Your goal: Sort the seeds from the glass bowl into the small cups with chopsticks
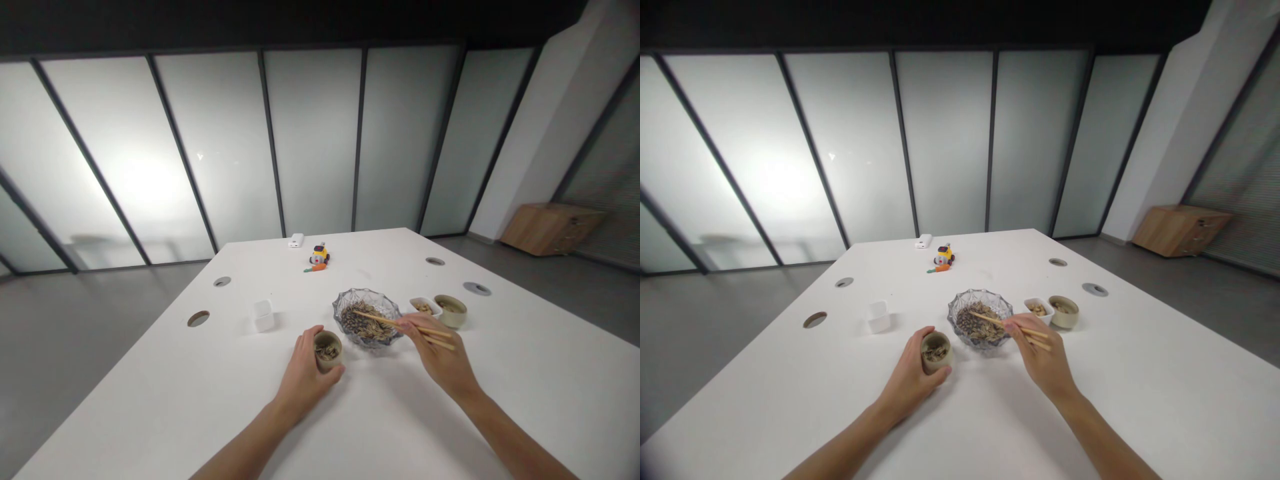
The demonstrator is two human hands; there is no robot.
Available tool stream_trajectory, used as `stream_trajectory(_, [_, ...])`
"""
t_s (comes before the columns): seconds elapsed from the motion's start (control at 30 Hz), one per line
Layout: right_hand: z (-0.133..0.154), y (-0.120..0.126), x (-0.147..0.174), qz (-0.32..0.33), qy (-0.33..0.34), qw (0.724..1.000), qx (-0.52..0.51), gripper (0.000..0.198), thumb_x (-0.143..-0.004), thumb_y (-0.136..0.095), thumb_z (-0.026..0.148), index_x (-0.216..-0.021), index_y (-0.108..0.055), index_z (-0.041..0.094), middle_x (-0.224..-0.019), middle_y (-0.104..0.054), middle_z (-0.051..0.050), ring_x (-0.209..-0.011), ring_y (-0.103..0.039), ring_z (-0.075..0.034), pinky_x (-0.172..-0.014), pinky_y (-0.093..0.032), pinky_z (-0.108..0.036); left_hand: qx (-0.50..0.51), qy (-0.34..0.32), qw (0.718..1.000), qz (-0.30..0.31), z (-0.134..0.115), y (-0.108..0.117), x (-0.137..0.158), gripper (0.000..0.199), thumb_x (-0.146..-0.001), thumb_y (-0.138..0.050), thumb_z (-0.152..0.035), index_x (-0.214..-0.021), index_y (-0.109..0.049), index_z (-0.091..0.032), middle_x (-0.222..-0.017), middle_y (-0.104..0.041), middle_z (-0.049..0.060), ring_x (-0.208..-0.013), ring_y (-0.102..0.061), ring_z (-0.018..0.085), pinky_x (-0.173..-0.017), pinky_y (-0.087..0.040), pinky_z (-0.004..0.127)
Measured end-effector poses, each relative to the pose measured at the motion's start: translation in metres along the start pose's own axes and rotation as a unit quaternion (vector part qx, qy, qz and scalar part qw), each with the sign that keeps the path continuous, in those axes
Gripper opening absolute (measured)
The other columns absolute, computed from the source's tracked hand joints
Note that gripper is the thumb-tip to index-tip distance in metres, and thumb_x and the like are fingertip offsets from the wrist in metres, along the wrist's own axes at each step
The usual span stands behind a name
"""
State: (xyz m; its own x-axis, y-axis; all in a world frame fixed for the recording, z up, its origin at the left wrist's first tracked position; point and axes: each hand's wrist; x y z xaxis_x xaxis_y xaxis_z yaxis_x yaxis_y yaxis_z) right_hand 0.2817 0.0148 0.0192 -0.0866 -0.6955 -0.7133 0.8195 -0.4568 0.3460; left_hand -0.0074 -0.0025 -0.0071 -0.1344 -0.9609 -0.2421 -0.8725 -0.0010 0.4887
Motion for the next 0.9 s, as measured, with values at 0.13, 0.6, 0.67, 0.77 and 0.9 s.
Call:
stream_trajectory(0.13, [0.0001, 0.0016, -0.001, -0.021, 0.0, 1.0, 0.011, 0.042, -0.102, -0.063, 0.06, -0.088, -0.082, 0.026, -0.091, -0.084, -0.006, -0.085, -0.08, -0.024, -0.078, -0.064, -0.036, 0.0, 0.005, 1.0, 0.004, -0.0004, 0.0002, 0.0003, 0.072, -0.075, -0.077, -0.025, -0.142, -0.052, -0.02, -0.143, -0.063, 0.015, -0.137, -0.058, 0.033, -0.122, -0.043, 0.051])
stream_trajectory(0.6, [0.0021, -0.0027, 0.0028, 0.029, -0.002, 0.999, -0.044, 0.031, -0.1, -0.069, 0.053, -0.089, -0.082, 0.026, -0.091, -0.082, -0.006, -0.084, -0.078, -0.023, -0.075, -0.064, -0.033, 0.002, -0.003, 1.0, -0.008, 0.0031, -0.002, -0.0006, 0.072, -0.074, -0.077, -0.027, -0.142, -0.053, -0.021, -0.143, -0.063, 0.015, -0.136, -0.06, 0.034, -0.121, -0.044, 0.052])
stream_trajectory(0.67, [0.0023, -0.003, 0.0034, 0.032, 0.002, 0.998, -0.045, 0.03, -0.101, -0.068, 0.051, -0.089, -0.082, 0.027, -0.091, -0.082, -0.006, -0.085, -0.078, -0.023, -0.075, -0.064, -0.033, 0.006, -0.006, 1.0, -0.01, 0.004, -0.0022, -0.0007, 0.072, -0.074, -0.077, -0.027, -0.142, -0.054, -0.021, -0.143, -0.064, 0.015, -0.136, -0.06, 0.034, -0.121, -0.044, 0.052])
stream_trajectory(0.77, [0.0023, -0.0028, 0.0035, 0.023, 0.007, 0.999, -0.037, 0.031, -0.102, -0.067, 0.051, -0.09, -0.082, 0.027, -0.092, -0.082, -0.006, -0.085, -0.078, -0.023, -0.075, -0.063, -0.034, 0.007, -0.008, 1.0, -0.011, 0.0052, -0.0024, -0.0007, 0.072, -0.074, -0.078, -0.027, -0.142, -0.054, -0.021, -0.142, -0.064, 0.015, -0.135, -0.06, 0.034, -0.121, -0.045, 0.052])
stream_trajectory(0.9, [0.0046, -0.0009, 0.0017, 0.007, 0.019, 0.999, -0.027, 0.032, -0.102, -0.067, 0.051, -0.088, -0.082, 0.026, -0.091, -0.083, -0.007, -0.083, -0.079, -0.024, -0.075, -0.064, -0.034, 0.007, -0.007, 1.0, -0.011, 0.006, -0.0027, -0.0004, 0.072, -0.074, -0.078, -0.027, -0.142, -0.054, -0.021, -0.143, -0.064, 0.015, -0.136, -0.06, 0.033, -0.121, -0.045, 0.052])
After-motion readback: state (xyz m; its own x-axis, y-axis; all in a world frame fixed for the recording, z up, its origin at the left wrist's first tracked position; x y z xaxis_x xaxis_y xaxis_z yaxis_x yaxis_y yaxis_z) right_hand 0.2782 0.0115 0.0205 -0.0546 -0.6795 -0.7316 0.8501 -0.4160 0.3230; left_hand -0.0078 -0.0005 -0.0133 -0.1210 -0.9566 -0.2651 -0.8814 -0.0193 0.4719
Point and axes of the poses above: each hand's wrist, its own x-axis away from the middle knuckle, its own y-axis out of the back of the hand, z = x × y
